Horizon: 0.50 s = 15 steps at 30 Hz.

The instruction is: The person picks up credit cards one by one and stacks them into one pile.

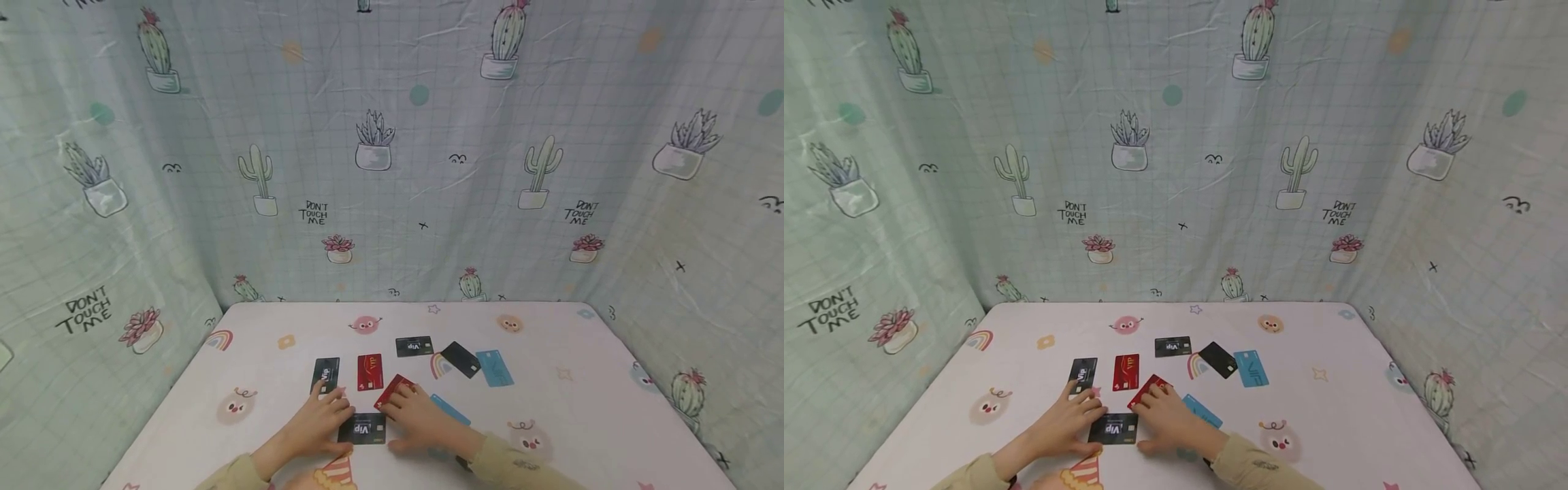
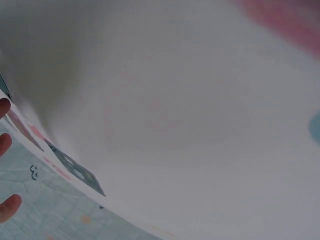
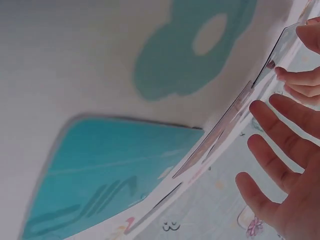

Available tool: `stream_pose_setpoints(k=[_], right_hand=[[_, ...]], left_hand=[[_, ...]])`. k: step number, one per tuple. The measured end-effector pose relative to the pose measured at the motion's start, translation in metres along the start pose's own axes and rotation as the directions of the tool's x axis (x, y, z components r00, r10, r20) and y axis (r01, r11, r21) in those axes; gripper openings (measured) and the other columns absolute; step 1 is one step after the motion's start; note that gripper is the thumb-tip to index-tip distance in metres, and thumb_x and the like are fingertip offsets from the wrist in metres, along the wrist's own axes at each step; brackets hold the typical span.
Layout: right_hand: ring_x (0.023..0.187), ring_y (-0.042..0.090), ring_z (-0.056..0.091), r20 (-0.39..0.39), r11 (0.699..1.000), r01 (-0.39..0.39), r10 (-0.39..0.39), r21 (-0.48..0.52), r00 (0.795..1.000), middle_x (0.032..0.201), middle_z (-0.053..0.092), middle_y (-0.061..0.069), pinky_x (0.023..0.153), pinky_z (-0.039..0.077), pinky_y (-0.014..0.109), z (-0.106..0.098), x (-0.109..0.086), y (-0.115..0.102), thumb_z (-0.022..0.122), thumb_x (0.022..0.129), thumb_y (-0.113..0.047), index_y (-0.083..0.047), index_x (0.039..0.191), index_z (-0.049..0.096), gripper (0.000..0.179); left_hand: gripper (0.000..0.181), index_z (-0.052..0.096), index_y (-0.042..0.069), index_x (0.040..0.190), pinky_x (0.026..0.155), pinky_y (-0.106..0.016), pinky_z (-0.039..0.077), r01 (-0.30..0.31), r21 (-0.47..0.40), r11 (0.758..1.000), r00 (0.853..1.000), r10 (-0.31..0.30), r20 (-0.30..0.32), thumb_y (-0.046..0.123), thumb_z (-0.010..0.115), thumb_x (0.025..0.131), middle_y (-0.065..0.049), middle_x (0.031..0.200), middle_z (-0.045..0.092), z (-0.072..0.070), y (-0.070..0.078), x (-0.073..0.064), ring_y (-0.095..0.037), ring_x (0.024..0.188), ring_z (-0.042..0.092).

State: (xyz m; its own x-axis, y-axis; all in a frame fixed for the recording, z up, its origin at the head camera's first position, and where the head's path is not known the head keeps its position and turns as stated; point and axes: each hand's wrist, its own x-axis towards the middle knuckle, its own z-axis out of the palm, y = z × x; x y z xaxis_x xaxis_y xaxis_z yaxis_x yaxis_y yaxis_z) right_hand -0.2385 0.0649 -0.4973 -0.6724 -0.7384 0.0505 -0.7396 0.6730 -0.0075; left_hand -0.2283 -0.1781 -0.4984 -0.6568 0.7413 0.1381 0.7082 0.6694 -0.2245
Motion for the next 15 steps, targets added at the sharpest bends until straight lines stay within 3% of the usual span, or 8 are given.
stream_pose_setpoints(k=[5, 15], right_hand=[[0.102, 0.012, 0.043, -0.009, 1.000, 0.010, -0.010, 0.010, 1.000, 0.108, 0.056, -0.010, 0.090, 0.039, 0.039, 0.002, -0.007, 0.007, 0.061, 0.074, -0.053, -0.027, 0.116, 0.054, 0.049], [0.109, 0.014, 0.045, -0.036, 0.998, 0.062, -0.061, 0.027, 0.997, 0.112, 0.056, -0.012, 0.088, 0.040, 0.038, 0.000, -0.018, 0.019, 0.062, 0.076, -0.047, -0.030, 0.112, 0.055, 0.041]], left_hand=[[0.056, 0.061, 0.019, 0.107, 0.093, -0.060, 0.032, 0.001, -0.010, 1.000, 0.999, -0.001, -0.034, 0.064, 0.049, 0.076, 0.004, 0.103, 0.062, -0.001, 0.004, 0.001, -0.022, 0.108, 0.052], [0.048, 0.061, 0.019, 0.108, 0.094, -0.058, 0.032, 0.009, -0.056, 0.998, 0.997, -0.013, -0.070, 0.058, 0.048, 0.082, 0.006, 0.101, 0.062, -0.002, 0.010, 0.008, -0.019, 0.104, 0.050]])
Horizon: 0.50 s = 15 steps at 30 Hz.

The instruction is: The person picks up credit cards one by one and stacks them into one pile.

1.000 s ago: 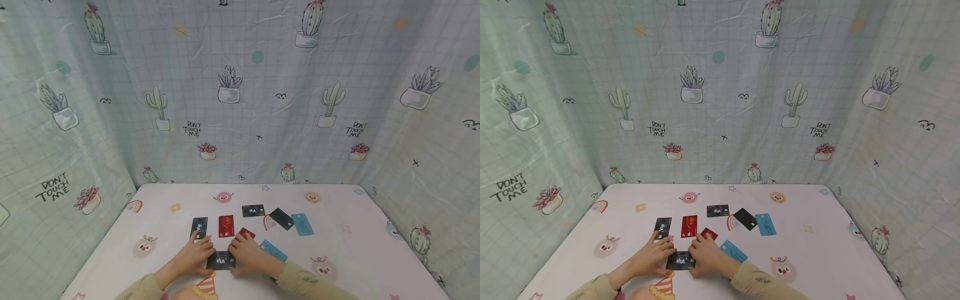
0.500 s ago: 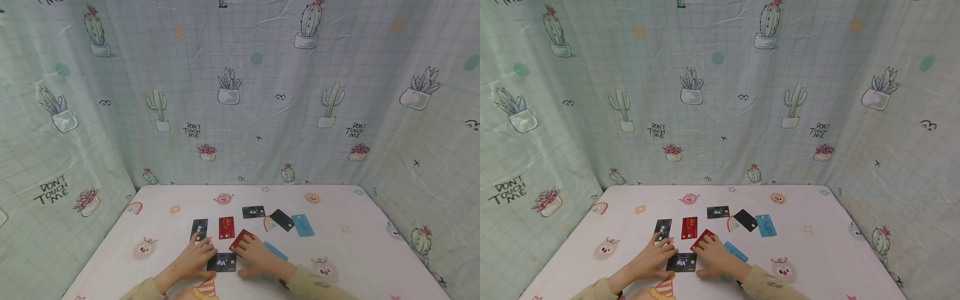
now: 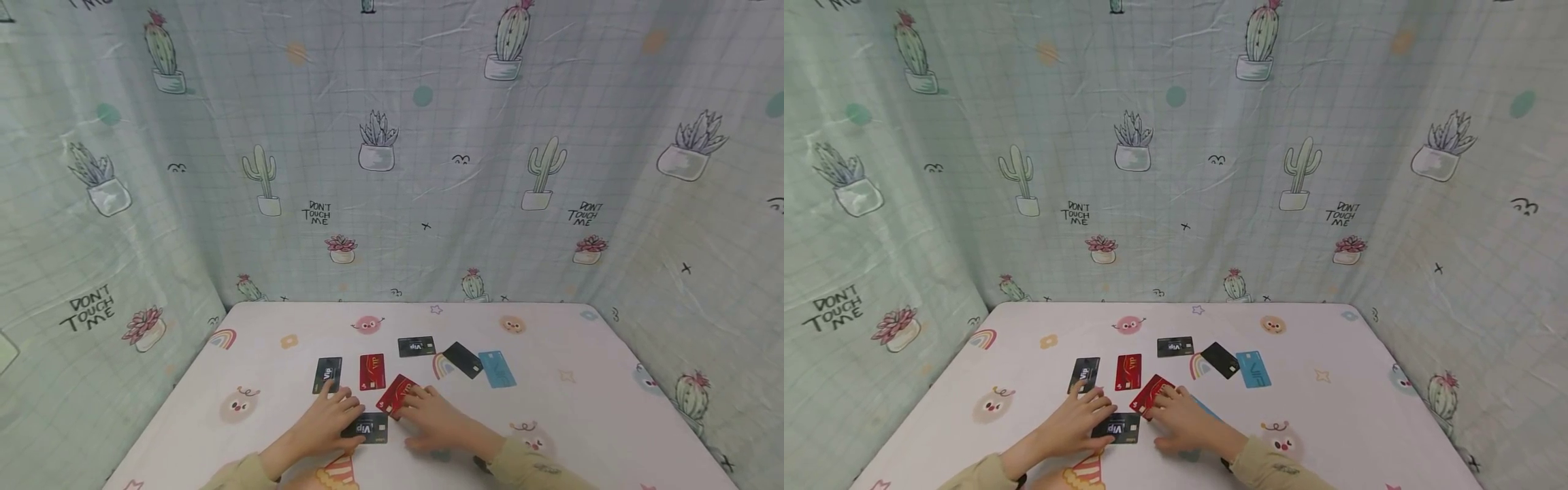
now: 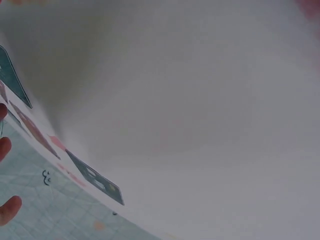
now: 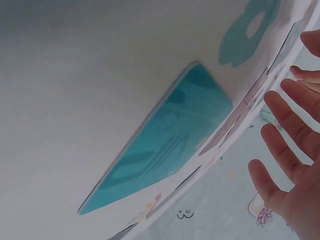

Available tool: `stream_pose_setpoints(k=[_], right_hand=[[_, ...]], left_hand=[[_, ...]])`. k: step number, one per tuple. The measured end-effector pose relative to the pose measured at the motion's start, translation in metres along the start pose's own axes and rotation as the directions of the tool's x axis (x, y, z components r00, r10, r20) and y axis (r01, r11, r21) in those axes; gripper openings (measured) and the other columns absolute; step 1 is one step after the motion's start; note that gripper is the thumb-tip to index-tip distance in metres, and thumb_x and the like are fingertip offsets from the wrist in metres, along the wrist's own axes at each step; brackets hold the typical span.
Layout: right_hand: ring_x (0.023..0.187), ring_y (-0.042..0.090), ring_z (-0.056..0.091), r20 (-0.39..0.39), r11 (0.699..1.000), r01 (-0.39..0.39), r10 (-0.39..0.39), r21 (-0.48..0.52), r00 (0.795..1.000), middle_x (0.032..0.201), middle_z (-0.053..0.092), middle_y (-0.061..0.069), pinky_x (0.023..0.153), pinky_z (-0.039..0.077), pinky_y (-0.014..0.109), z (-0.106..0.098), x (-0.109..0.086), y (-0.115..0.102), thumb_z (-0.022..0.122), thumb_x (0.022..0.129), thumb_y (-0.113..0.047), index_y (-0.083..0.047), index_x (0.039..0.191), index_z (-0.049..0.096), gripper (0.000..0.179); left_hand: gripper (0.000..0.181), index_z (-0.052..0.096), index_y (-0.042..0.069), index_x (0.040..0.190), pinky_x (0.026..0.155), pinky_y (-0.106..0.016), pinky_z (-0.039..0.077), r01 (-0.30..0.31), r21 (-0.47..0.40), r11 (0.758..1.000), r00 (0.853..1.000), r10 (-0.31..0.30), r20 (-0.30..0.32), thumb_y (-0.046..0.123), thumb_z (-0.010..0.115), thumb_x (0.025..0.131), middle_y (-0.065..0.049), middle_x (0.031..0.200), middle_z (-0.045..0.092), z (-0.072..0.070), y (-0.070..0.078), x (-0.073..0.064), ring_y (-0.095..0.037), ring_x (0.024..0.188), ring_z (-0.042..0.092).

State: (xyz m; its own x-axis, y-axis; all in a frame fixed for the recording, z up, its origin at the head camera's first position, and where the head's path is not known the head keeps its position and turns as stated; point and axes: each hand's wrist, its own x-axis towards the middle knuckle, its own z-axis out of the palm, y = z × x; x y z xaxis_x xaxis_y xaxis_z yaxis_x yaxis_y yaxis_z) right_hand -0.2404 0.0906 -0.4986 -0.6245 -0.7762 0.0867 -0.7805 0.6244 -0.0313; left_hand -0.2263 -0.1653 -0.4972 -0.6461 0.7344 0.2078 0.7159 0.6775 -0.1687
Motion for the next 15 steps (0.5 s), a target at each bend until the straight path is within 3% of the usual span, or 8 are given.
stream_pose_setpoints(k=[6, 15], right_hand=[[0.106, 0.013, 0.045, -0.017, 1.000, 0.022, -0.022, 0.000, 1.000, 0.114, 0.056, -0.012, 0.087, 0.041, 0.037, 0.003, -0.005, 0.009, 0.063, 0.076, -0.043, -0.033, 0.111, 0.054, 0.037], [0.100, 0.010, 0.044, 0.010, 0.999, 0.005, -0.005, 0.035, 1.000, 0.110, 0.056, -0.011, 0.086, 0.042, 0.037, -0.005, -0.011, 0.018, 0.065, 0.076, -0.037, -0.031, 0.111, 0.055, 0.037]], left_hand=[[0.045, 0.062, 0.020, 0.106, 0.093, -0.056, 0.035, 0.000, 0.010, 1.000, 0.998, 0.001, -0.058, 0.055, 0.050, 0.082, 0.006, 0.098, 0.061, -0.003, 0.006, 0.007, -0.015, 0.100, 0.049], [0.043, 0.061, 0.020, 0.106, 0.092, -0.055, 0.036, 0.004, 0.035, 0.999, 0.997, -0.002, -0.083, 0.054, 0.050, 0.082, 0.006, 0.100, 0.062, -0.006, 0.014, 0.017, -0.017, 0.102, 0.052]])
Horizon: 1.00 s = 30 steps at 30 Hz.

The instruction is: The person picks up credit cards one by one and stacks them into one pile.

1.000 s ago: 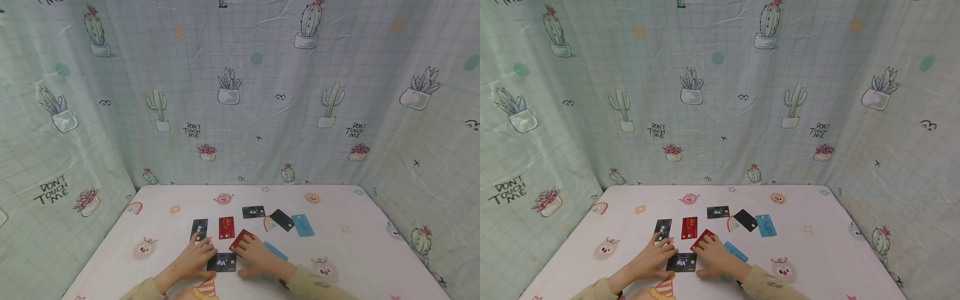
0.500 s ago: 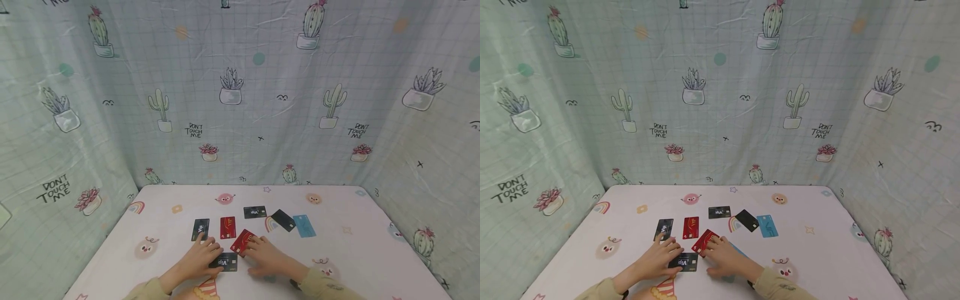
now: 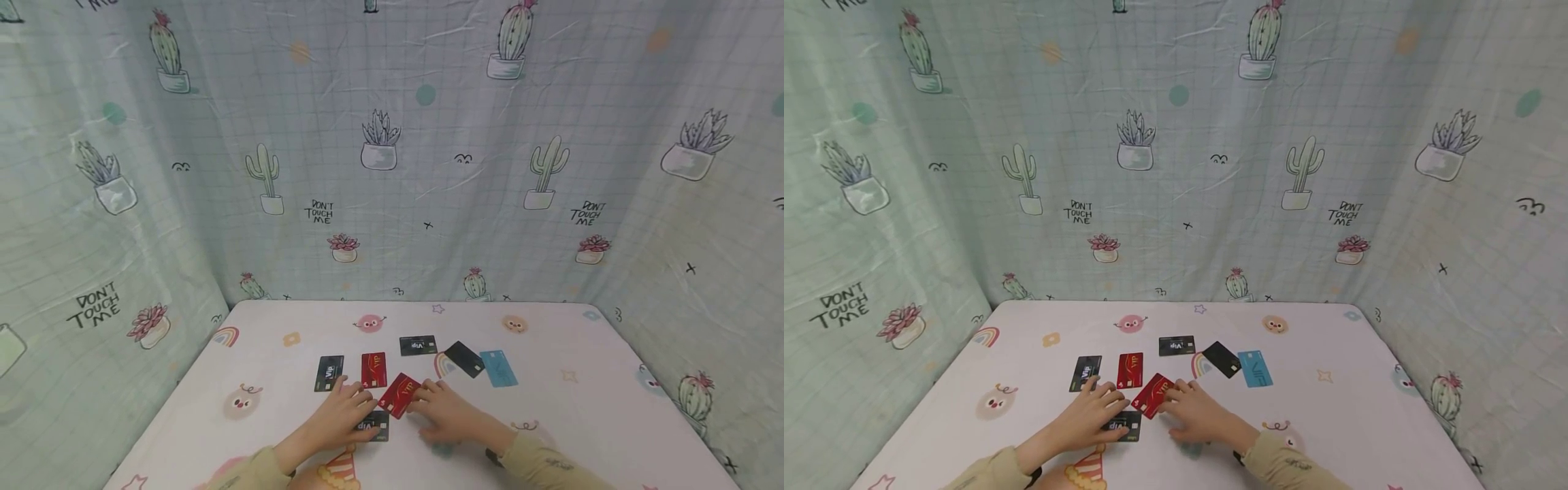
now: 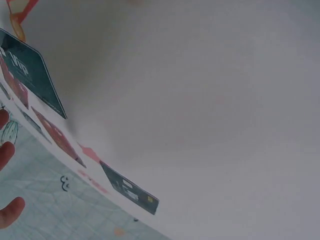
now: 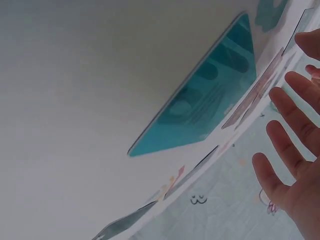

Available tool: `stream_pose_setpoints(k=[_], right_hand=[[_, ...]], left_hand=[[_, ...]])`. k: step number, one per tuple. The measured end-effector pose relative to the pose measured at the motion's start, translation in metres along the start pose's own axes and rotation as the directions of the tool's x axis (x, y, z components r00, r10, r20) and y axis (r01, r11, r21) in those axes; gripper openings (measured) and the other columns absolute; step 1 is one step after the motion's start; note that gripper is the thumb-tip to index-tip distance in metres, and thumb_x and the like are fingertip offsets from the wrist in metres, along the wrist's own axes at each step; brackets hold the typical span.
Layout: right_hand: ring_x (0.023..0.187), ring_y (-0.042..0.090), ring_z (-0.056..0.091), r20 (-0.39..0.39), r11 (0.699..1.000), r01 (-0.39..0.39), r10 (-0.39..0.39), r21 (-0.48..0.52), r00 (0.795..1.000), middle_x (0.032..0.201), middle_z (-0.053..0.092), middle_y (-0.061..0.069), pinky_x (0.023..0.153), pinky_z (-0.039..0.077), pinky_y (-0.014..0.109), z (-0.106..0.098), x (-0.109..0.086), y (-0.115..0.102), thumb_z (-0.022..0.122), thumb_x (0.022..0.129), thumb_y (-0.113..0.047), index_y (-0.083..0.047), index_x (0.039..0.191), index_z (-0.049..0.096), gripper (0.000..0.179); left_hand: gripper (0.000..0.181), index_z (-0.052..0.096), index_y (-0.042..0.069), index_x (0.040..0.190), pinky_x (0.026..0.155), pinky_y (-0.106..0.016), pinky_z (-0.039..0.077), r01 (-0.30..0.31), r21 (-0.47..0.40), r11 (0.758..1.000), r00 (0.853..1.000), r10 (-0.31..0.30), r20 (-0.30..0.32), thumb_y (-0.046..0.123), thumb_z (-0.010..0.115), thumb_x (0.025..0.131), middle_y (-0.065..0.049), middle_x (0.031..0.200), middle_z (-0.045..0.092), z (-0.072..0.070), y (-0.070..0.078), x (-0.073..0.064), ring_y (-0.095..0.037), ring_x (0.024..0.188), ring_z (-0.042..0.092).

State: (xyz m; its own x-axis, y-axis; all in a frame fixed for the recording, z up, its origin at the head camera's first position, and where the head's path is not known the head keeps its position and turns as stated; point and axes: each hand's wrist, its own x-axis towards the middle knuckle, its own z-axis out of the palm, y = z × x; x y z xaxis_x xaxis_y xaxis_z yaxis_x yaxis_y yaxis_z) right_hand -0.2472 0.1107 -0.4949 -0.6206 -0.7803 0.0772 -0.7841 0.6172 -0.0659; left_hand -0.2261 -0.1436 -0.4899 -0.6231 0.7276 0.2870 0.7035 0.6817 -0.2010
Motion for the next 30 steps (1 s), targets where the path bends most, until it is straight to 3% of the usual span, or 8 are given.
stream_pose_setpoints(k=[11, 18, 24, 30], right_hand=[[0.103, 0.014, 0.044, 0.021, 0.999, -0.012, 0.013, -0.031, 1.000, 0.111, 0.057, -0.008, 0.091, 0.040, 0.044, -0.009, -0.002, 0.009, 0.064, 0.077, -0.037, -0.028, 0.112, 0.057, 0.036], [0.106, 0.017, 0.045, 0.033, 0.997, -0.026, 0.028, -0.075, 0.999, 0.112, 0.055, -0.005, 0.092, 0.040, 0.047, -0.011, 0.000, 0.017, 0.066, 0.076, -0.036, -0.025, 0.114, 0.056, 0.041], [0.105, 0.017, 0.044, 0.017, 0.987, -0.016, 0.019, -0.162, 1.000, 0.113, 0.055, -0.005, 0.090, 0.042, 0.045, -0.015, 0.007, 0.021, 0.067, 0.075, -0.038, -0.023, 0.114, 0.056, 0.044], [0.107, 0.018, 0.044, 0.024, 0.986, -0.028, 0.032, -0.166, 0.999, 0.116, 0.054, -0.005, 0.091, 0.040, 0.044, -0.019, 0.014, 0.023, 0.068, 0.074, -0.038, -0.021, 0.115, 0.056, 0.047]], left_hand=[[0.041, 0.060, 0.020, 0.107, 0.092, -0.054, 0.036, -0.011, 0.035, 0.999, 0.999, 0.012, -0.045, 0.052, 0.052, 0.082, 0.005, 0.100, 0.062, 0.001, 0.006, 0.012, -0.016, 0.101, 0.049], [0.051, 0.055, 0.017, 0.116, 0.092, -0.055, 0.036, 0.032, 0.049, 0.998, 0.997, -0.029, -0.072, 0.052, 0.056, 0.079, 0.003, 0.104, 0.061, 0.004, 0.011, 0.021, -0.017, 0.102, 0.047], [0.052, 0.057, 0.015, 0.111, 0.092, -0.055, 0.036, 0.059, 0.090, 0.994, 0.995, -0.051, -0.089, 0.055, 0.054, 0.078, 0.001, 0.103, 0.060, 0.007, 0.014, 0.027, -0.019, 0.102, 0.048], [0.049, 0.057, 0.015, 0.106, 0.091, -0.056, 0.035, 0.098, 0.080, 0.992, 0.993, -0.093, -0.066, 0.054, 0.054, 0.078, -0.001, 0.098, 0.059, 0.010, 0.017, 0.033, -0.021, 0.100, 0.050]])
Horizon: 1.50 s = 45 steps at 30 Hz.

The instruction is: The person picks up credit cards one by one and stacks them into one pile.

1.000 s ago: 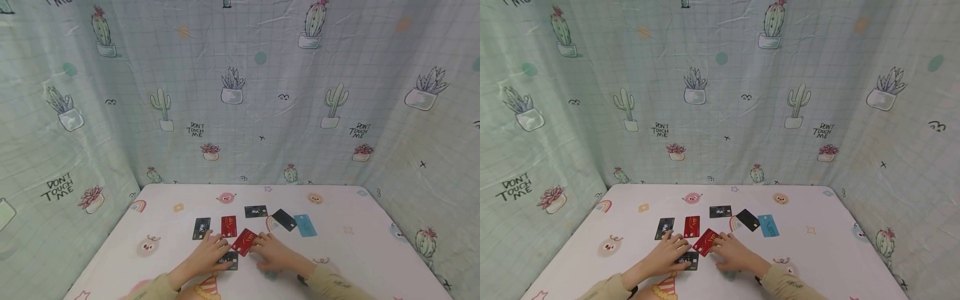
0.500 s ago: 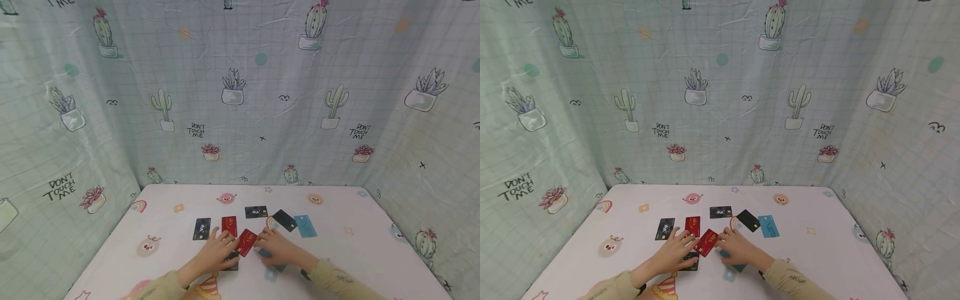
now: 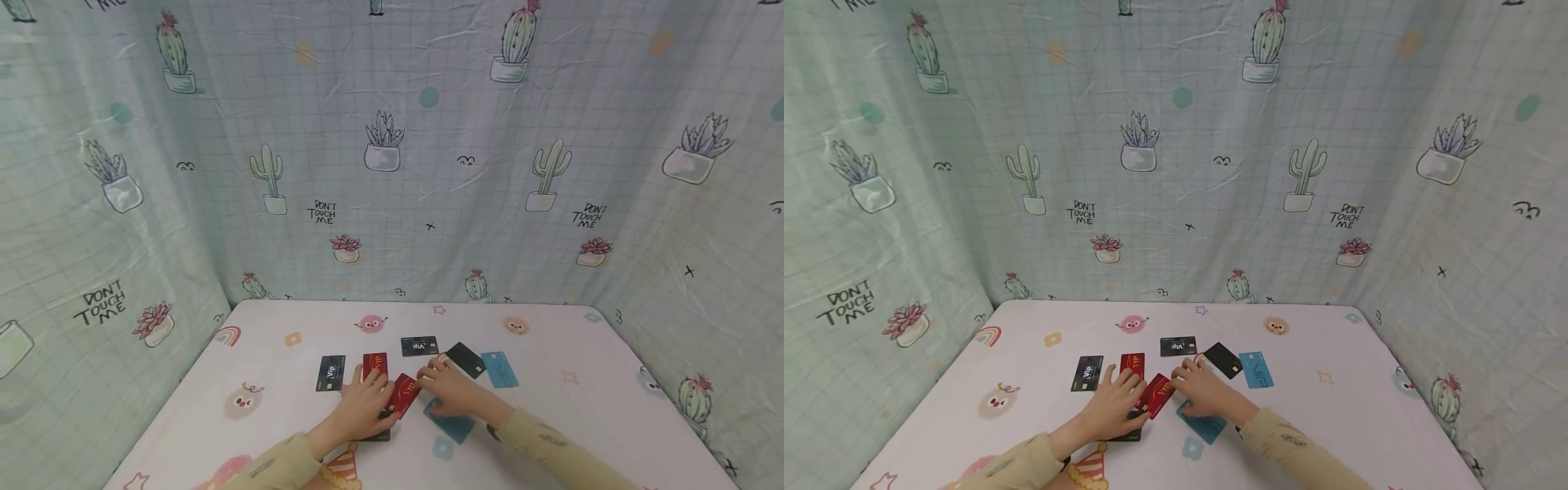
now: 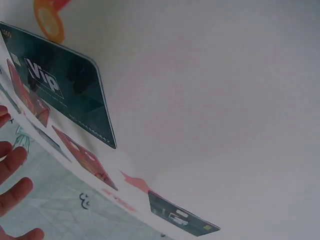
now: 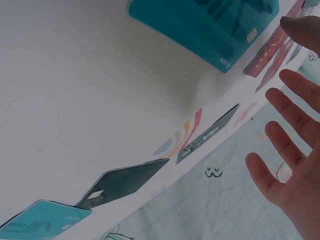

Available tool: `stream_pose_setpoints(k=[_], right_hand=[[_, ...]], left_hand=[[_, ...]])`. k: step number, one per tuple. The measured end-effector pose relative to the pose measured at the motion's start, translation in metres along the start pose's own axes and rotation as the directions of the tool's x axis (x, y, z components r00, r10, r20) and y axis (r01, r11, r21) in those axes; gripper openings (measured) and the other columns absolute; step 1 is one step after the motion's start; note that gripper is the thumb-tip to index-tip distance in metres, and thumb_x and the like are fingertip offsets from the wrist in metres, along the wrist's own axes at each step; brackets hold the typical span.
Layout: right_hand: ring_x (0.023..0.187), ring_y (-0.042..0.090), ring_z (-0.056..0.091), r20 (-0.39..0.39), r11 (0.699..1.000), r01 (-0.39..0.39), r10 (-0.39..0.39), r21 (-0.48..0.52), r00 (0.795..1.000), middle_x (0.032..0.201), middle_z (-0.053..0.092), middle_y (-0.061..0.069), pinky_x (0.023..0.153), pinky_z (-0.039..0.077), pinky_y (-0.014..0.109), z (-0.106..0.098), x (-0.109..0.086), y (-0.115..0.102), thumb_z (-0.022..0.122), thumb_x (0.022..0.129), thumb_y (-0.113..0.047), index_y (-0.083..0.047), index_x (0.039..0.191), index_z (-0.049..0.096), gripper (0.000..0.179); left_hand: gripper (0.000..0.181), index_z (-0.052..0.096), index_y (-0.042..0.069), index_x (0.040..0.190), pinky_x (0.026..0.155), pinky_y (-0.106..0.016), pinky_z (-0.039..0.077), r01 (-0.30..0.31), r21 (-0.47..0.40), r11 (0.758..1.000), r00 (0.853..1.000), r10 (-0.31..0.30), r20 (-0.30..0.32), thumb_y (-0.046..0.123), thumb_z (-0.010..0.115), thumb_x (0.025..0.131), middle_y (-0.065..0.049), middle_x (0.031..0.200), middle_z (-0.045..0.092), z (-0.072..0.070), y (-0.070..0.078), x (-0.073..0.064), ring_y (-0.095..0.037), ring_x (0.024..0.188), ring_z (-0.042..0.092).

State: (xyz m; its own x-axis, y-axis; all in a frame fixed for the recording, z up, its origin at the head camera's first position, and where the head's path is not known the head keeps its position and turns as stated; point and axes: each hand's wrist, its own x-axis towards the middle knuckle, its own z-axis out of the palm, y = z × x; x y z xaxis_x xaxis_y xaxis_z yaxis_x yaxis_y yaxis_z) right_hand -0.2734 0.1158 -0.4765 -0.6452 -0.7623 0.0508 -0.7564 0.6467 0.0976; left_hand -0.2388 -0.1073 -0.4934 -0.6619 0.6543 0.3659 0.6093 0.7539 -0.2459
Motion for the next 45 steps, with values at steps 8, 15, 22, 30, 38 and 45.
stream_pose_setpoints(k=[8, 15, 22, 30, 38, 45], right_hand=[[0.113, 0.020, 0.042, 0.020, 0.999, -0.038, 0.039, -0.010, 0.999, 0.128, 0.050, -0.004, 0.095, 0.038, 0.047, 0.005, 0.011, 0.002, 0.067, 0.074, -0.042, -0.023, 0.125, 0.048, 0.057], [0.118, 0.021, 0.040, 0.038, 0.999, -0.041, 0.042, -0.016, 0.998, 0.134, 0.045, -0.006, 0.097, 0.036, 0.051, 0.008, 0.019, 0.005, 0.065, 0.075, -0.042, -0.024, 0.131, 0.042, 0.063], [0.114, 0.017, 0.041, 0.073, 0.998, -0.048, 0.046, 0.035, 0.996, 0.133, 0.046, -0.008, 0.096, 0.036, 0.050, 0.008, 0.025, 0.004, 0.065, 0.076, -0.040, -0.026, 0.132, 0.040, 0.063], [0.117, 0.019, 0.039, 0.130, 0.993, -0.051, 0.038, 0.102, 0.991, 0.136, 0.043, -0.010, 0.098, 0.033, 0.053, 0.010, 0.028, 0.000, 0.063, 0.079, -0.034, -0.027, 0.134, 0.039, 0.061], [0.111, 0.016, 0.040, 0.151, 0.993, -0.068, 0.052, 0.101, 0.987, 0.133, 0.046, -0.012, 0.097, 0.034, 0.052, 0.017, 0.029, 0.002, 0.061, 0.080, -0.034, -0.029, 0.132, 0.041, 0.056], [0.105, 0.014, 0.041, 0.066, 0.998, -0.033, 0.029, 0.056, 0.997, 0.126, 0.050, -0.010, 0.092, 0.037, 0.046, 0.022, 0.025, 0.007, 0.061, 0.080, -0.040, -0.026, 0.126, 0.047, 0.050]], left_hand=[[0.049, 0.058, 0.015, 0.104, 0.094, -0.057, 0.032, 0.056, 0.006, 0.998, 0.996, -0.057, 0.075, 0.056, 0.052, 0.079, -0.004, 0.101, 0.060, 0.007, 0.003, 0.007, -0.024, 0.105, 0.049], [0.052, 0.058, 0.015, 0.104, 0.096, -0.057, 0.030, 0.073, 0.030, 0.997, 0.991, -0.075, 0.107, 0.059, 0.051, 0.078, -0.004, 0.102, 0.060, 0.014, 0.003, 0.010, -0.024, 0.106, 0.048], [0.056, 0.059, 0.014, 0.103, 0.094, -0.058, 0.032, 0.055, 0.054, 0.997, 0.991, -0.061, 0.123, 0.062, 0.051, 0.076, -0.006, 0.103, 0.061, 0.018, 0.004, 0.010, -0.026, 0.105, 0.050], [0.055, 0.062, 0.015, 0.103, 0.093, -0.057, 0.034, 0.038, 0.098, 0.994, 0.988, -0.052, 0.146, 0.062, 0.050, 0.077, -0.005, 0.103, 0.063, 0.020, 0.005, 0.010, -0.024, 0.103, 0.051], [0.052, 0.063, 0.016, 0.102, 0.093, -0.056, 0.034, 0.034, 0.102, 0.994, 0.987, -0.049, 0.151, 0.060, 0.052, 0.077, -0.005, 0.104, 0.063, 0.018, 0.006, 0.011, -0.024, 0.104, 0.051], [0.051, 0.064, 0.015, 0.100, 0.093, -0.055, 0.035, 0.012, 0.105, 0.994, 0.989, -0.027, 0.147, 0.059, 0.053, 0.078, -0.004, 0.099, 0.062, 0.019, 0.007, 0.013, -0.022, 0.100, 0.049]])
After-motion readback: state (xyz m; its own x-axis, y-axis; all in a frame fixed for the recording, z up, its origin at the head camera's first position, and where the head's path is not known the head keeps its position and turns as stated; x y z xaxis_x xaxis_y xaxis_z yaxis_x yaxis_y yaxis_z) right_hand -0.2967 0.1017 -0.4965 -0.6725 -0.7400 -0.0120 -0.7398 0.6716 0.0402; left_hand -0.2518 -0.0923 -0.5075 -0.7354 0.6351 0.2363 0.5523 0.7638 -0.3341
